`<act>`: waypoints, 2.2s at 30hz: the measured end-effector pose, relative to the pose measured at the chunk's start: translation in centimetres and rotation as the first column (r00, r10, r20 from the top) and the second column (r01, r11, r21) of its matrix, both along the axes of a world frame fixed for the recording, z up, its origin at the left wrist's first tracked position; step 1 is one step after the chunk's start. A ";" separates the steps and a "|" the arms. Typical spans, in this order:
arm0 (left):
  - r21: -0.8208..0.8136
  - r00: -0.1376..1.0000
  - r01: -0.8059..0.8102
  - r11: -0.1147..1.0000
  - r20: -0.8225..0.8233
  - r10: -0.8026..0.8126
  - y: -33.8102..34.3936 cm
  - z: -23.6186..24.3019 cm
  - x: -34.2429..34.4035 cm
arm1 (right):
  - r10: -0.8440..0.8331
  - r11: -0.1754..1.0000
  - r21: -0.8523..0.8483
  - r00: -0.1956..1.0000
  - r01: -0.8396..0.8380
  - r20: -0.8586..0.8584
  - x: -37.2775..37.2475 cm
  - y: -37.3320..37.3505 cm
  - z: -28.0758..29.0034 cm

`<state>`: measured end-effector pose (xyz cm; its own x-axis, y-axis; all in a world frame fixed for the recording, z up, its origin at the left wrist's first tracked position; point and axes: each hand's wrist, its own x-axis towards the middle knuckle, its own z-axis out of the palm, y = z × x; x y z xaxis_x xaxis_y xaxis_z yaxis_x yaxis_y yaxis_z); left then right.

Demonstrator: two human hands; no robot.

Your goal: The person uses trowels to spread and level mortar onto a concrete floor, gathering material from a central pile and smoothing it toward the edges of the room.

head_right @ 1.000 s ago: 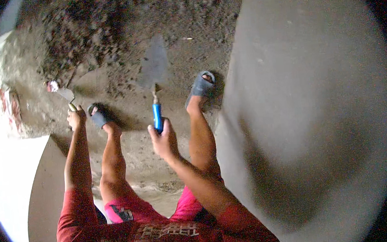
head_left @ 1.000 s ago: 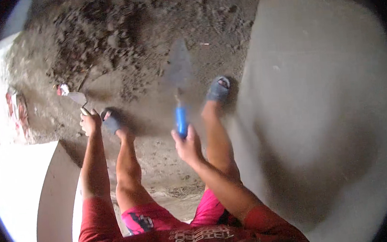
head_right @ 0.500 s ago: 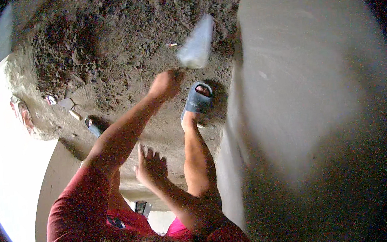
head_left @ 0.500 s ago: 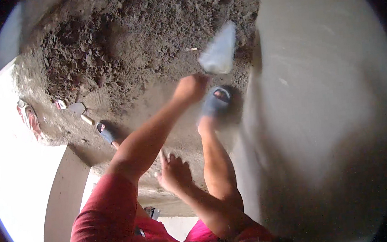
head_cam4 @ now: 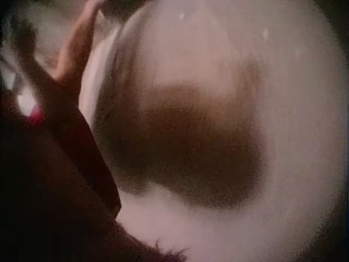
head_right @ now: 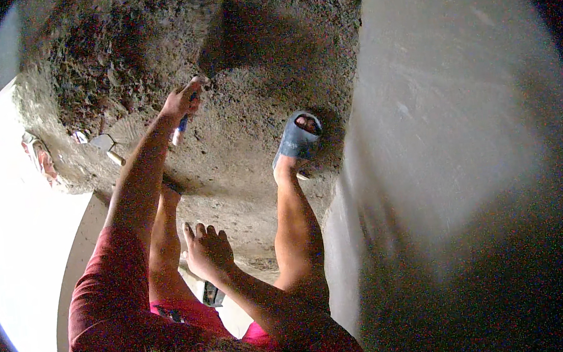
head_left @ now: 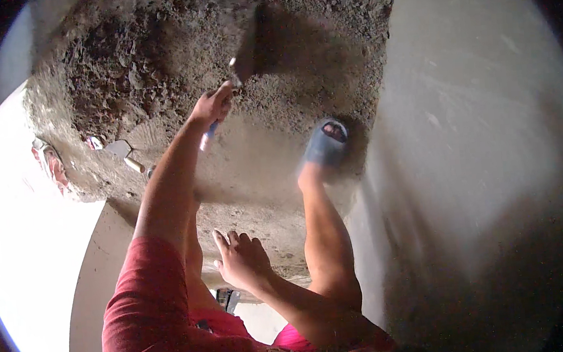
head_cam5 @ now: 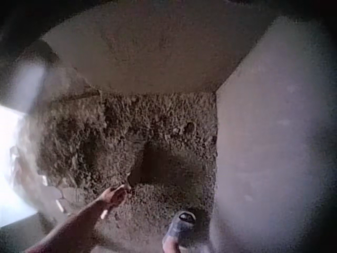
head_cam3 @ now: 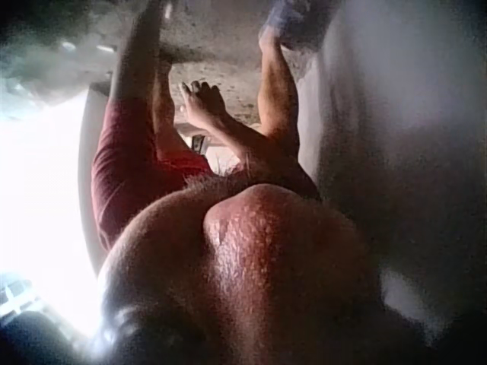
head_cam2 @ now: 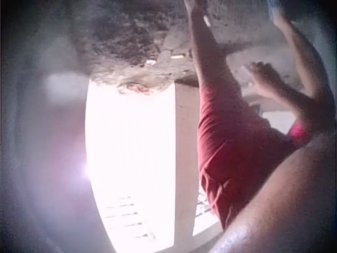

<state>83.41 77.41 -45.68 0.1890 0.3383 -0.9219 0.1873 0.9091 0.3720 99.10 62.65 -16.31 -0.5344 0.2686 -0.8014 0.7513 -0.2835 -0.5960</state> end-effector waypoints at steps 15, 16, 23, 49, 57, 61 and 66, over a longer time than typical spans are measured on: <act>0.072 0.804 0.566 0.821 -0.271 -0.530 -4.5 -0.5 -11.8 | 0.101 0.994 -0.043 0.995 -0.101 -0.015 -5.0 -5.5 -1.5; 0.030 0.731 0.617 0.787 -0.393 -0.558 -5.1 0.4 -13.6 | 0.138 0.989 -0.060 0.990 -0.138 -0.014 -5.6 -6.2 -1.2; 0.226 0.837 0.501 0.835 -0.370 -0.402 -20.8 4.5 -10.0 | 0.367 0.898 -0.254 0.930 -0.359 -0.017 -8.7 -6.5 -0.8; 0.079 0.242 0.963 0.258 -0.678 -0.694 -16.1 4.3 -34.9 | 0.311 0.925 -0.228 0.951 -0.304 -0.010 -14.3 -10.8 -3.2; -0.265 0.239 0.836 0.481 -0.613 -0.753 -25.7 10.6 -41.8 | -0.457 0.795 0.407 0.885 0.449 -0.083 -14.2 -4.5 -8.2; -0.229 0.288 0.867 0.443 -0.496 -0.820 -24.7 13.4 -37.1 | -0.749 0.575 0.290 0.635 0.765 -0.189 -12.5 -0.8 -9.5; -0.096 0.118 0.981 0.169 -0.395 -0.911 -24.0 6.4 -30.8 | -0.774 0.617 0.133 0.629 0.775 -0.077 -13.7 -2.5 -11.2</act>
